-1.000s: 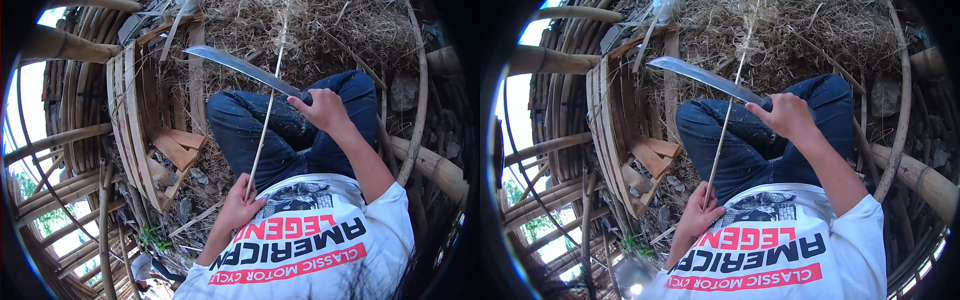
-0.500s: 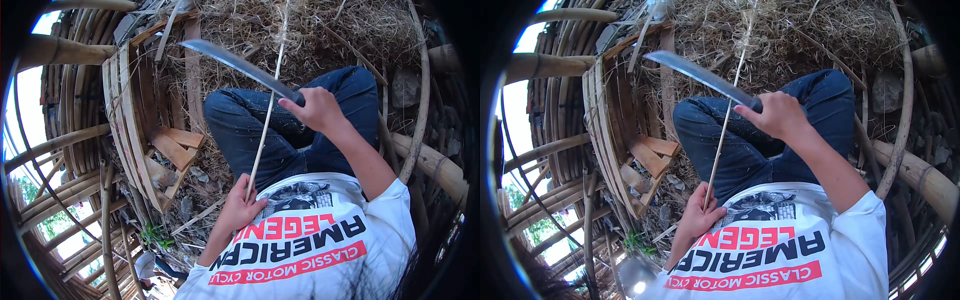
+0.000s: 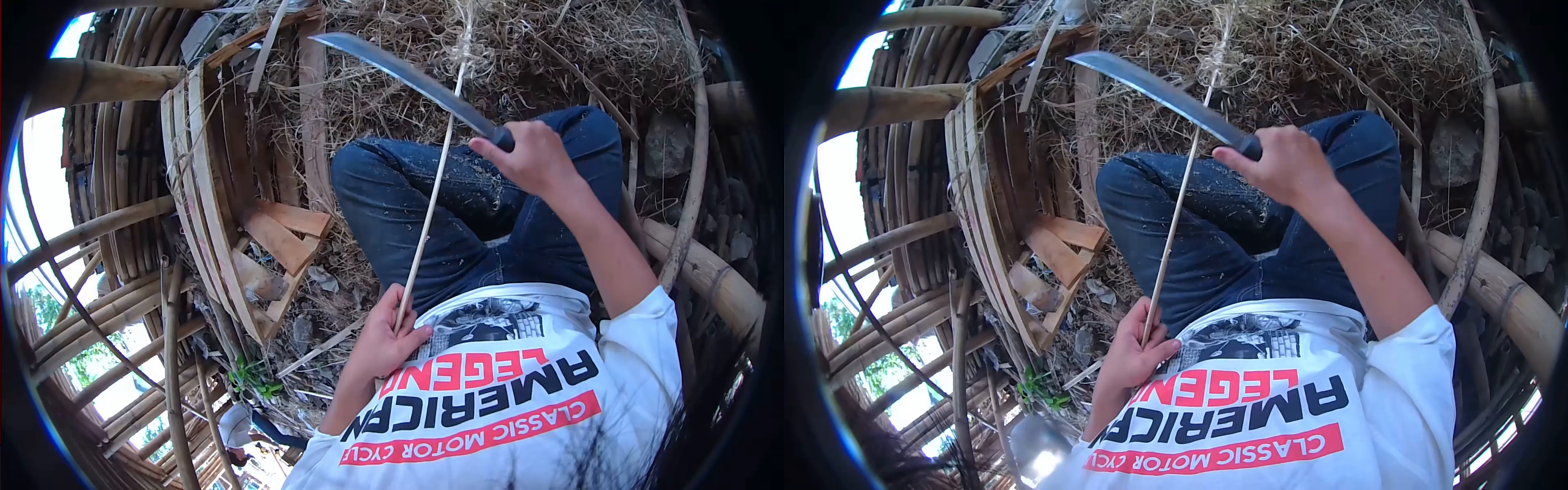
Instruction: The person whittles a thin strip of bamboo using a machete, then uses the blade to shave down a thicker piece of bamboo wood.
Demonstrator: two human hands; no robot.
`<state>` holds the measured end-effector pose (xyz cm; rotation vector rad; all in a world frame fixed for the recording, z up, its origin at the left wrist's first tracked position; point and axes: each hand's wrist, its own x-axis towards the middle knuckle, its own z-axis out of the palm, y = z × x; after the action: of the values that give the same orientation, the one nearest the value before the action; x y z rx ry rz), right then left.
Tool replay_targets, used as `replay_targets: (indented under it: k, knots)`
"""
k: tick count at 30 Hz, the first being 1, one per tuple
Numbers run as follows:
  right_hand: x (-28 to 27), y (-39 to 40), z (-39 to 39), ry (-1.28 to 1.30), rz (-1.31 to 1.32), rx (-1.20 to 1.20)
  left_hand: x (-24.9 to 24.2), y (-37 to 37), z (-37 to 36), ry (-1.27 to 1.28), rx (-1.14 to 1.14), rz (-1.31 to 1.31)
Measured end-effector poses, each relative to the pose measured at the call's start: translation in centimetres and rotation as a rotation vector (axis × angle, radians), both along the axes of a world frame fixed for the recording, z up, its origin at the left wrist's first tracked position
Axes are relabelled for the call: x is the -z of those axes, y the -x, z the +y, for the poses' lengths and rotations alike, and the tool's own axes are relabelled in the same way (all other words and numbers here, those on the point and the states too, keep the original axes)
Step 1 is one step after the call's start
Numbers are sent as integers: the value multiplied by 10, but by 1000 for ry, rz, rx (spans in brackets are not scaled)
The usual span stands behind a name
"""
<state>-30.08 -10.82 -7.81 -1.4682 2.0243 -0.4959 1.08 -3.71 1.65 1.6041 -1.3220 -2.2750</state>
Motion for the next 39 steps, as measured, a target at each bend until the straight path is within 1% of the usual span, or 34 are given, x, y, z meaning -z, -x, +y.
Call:
replay_targets:
  k: [2, 3, 5, 7, 8, 9, 10, 11, 12, 14, 15, 18, 19, 21, 22, 23, 24, 25, 26, 27, 28, 29, 31, 33, 34, 35, 36, 37, 39]
  knots:
    - [-5, -17, 9, 20, -55, -25, 7, -1, -4, 22, -16, 20]
    - [-4, -17, 4, 36, -62, -20, 9, -2, -4, -28, -75, 62]
    - [-2, -10, 5, -48, -102, -93, 3, -8, -7, -18, -58, 37]
    - [7, 14, -5, 16, 71, -44, -10, -10, -8, -14, -67, 38]
    - [13, 35, -13, -22, 86, -33, -17, -13, -7, -17, -74, 35]
    - [17, 53, -19, -51, 124, 32, -23, -15, -7, -53, -97, 39]
    - [19, 73, -26, -191, 76, 30, -26, -16, -7, -88, -120, 46]
    - [27, 77, -21, -108, 151, 26, -23, -14, -5, -104, -101, 33]
    - [26, 74, -23, -15, 228, 25, -17, -12, -3, -96, -111, 37]
    - [24, 62, -19, -23, 172, 71, -3, -8, -4, -17, 3, -10]
    - [19, 52, -16, -34, 123, 96, 0, -8, -3, -31, -21, 22]
    - [14, 19, 1, 58, 109, 49, -7, 3, -10, 10, -35, -9]
    - [10, 9, 6, 59, 102, 53, -8, 6, -10, 83, -3, -75]
    - [4, -3, 14, 89, 103, -55, -10, 5, -12, 83, -2, -91]
    - [4, -3, 15, 88, 103, -51, -10, 5, -11, 78, -7, -99]
    - [5, -2, 16, 91, 123, -101, -12, 5, -11, 76, -5, -99]
    - [6, -1, 15, 96, 143, -152, -15, 3, -12, 143, 19, -168]
    - [11, 8, 11, 103, 208, -115, -18, 3, -12, 209, 41, -237]
    - [21, 23, 4, 109, 269, -83, -22, 4, -11, 207, 36, -240]
    - [28, 44, -7, -1, 227, -11, -27, 5, -10, 284, 116, -318]
    - [34, 62, -15, -18, 280, 45, -30, 6, -10, 364, 197, -395]
    - [38, 70, -18, -17, 301, 63, -28, 9, -10, 371, 190, -396]
    - [31, 66, -23, -7, 324, 81, -23, 17, -9, 408, 223, -440]
    - [21, 49, -9, 2, 218, 120, -18, 15, -12, 416, 210, -408]
    - [19, 40, -2, 47, 198, 106, -17, 15, -10, 416, 186, -386]
    - [14, 28, 6, 63, 217, 44, -20, 18, -13, 431, 161, -335]
    - [10, 17, 14, 83, 228, -19, -17, 17, -13, 428, 163, -337]
    - [6, 7, 18, 83, 221, -17, -14, 14, -13, 370, 132, -305]
    - [0, -2, 21, 113, 165, -202, -14, 8, -15, 281, 84, -233]
